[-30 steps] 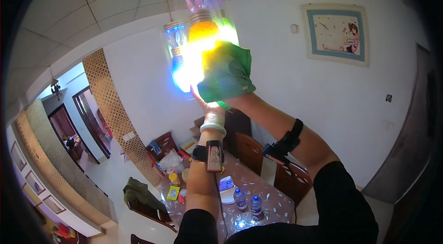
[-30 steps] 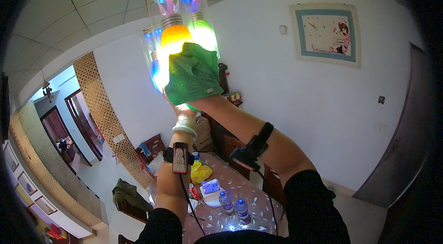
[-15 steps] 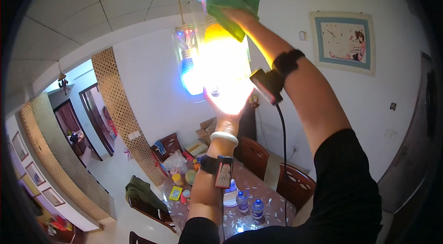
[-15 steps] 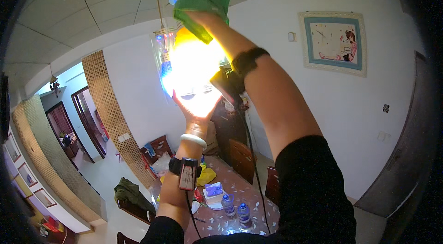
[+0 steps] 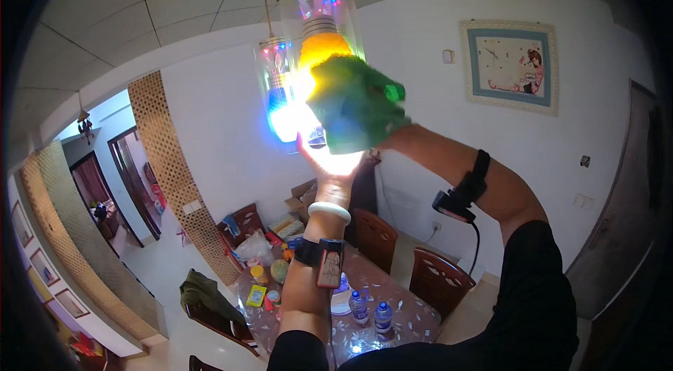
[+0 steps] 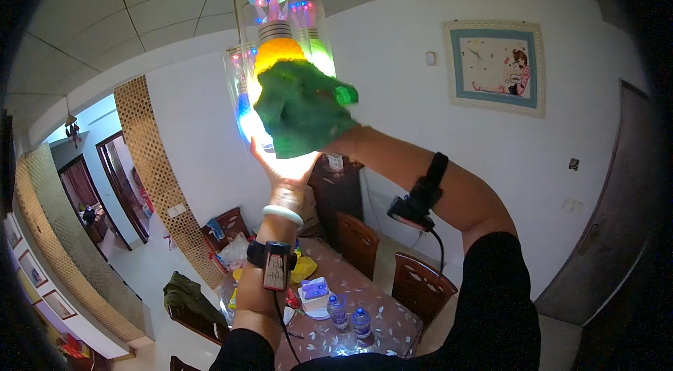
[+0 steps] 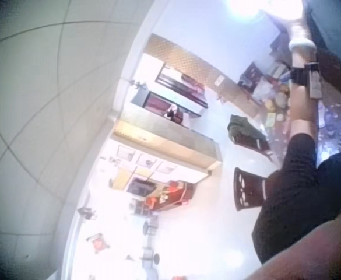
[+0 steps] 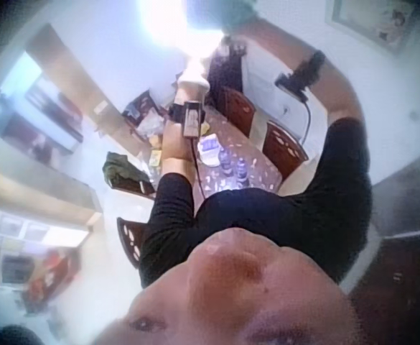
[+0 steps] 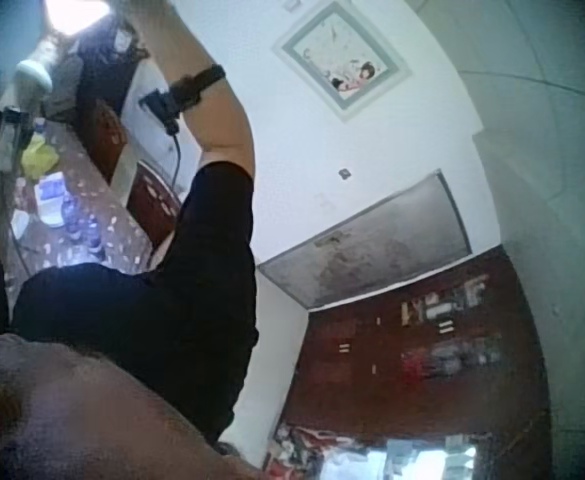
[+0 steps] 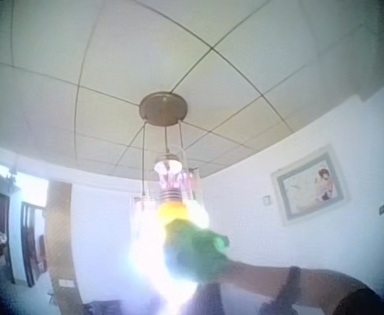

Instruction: The person wipes the individual glass covers of a hanging chandelier using a green cloth while supporting each lamp with the other hand.

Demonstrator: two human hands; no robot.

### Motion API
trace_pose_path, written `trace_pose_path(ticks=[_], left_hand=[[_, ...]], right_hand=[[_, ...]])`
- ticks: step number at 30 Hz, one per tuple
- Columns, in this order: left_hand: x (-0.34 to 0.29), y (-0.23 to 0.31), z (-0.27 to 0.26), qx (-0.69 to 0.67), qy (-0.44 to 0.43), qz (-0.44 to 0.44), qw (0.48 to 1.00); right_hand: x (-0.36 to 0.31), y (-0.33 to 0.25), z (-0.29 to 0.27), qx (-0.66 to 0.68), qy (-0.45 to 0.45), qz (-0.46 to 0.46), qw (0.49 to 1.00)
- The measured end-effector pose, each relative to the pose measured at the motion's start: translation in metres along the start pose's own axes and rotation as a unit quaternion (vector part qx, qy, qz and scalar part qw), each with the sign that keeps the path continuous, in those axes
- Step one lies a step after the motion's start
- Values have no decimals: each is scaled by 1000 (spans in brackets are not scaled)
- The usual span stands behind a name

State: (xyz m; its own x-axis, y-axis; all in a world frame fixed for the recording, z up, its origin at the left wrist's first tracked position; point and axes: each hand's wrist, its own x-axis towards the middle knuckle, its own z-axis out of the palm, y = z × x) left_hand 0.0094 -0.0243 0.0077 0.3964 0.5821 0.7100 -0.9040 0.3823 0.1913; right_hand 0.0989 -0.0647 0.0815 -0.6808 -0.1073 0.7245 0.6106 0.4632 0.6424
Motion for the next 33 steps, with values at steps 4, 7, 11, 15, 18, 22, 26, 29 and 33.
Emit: trace_pose_path(ticks=[4, 7, 11, 15, 18, 22, 26, 29, 33], left_hand=[[7, 2, -19, 60, 66, 127, 988], [4, -4, -5, 54, 10, 65, 996], [2, -5, -6, 18, -57, -3, 998], [2, -2, -1, -202, -195, -86, 956], [-5, -6, 10, 54, 11, 13, 998], [-1, 0, -4, 45, -16, 6, 999], [4, 8, -12, 109, 21, 21, 994], [-22, 17, -39, 107, 111, 4, 988], [-22, 26, -44, 93, 110, -3, 990]], right_hand=[[6, -8, 4, 77, 2, -10, 997], [29, 7, 8, 1, 22, -64, 998], [73, 71, 22, 87, -142, 99, 981], [119, 95, 9, 81, -189, 221, 953], [125, 102, 13, 54, -139, 207, 967], [83, 79, 30, 82, -35, 231, 969], [28, 9, 28, 52, 99, 88, 990], [-9, -31, 24, 79, 79, 91, 990], [-29, -37, 26, 72, 53, 130, 987]])
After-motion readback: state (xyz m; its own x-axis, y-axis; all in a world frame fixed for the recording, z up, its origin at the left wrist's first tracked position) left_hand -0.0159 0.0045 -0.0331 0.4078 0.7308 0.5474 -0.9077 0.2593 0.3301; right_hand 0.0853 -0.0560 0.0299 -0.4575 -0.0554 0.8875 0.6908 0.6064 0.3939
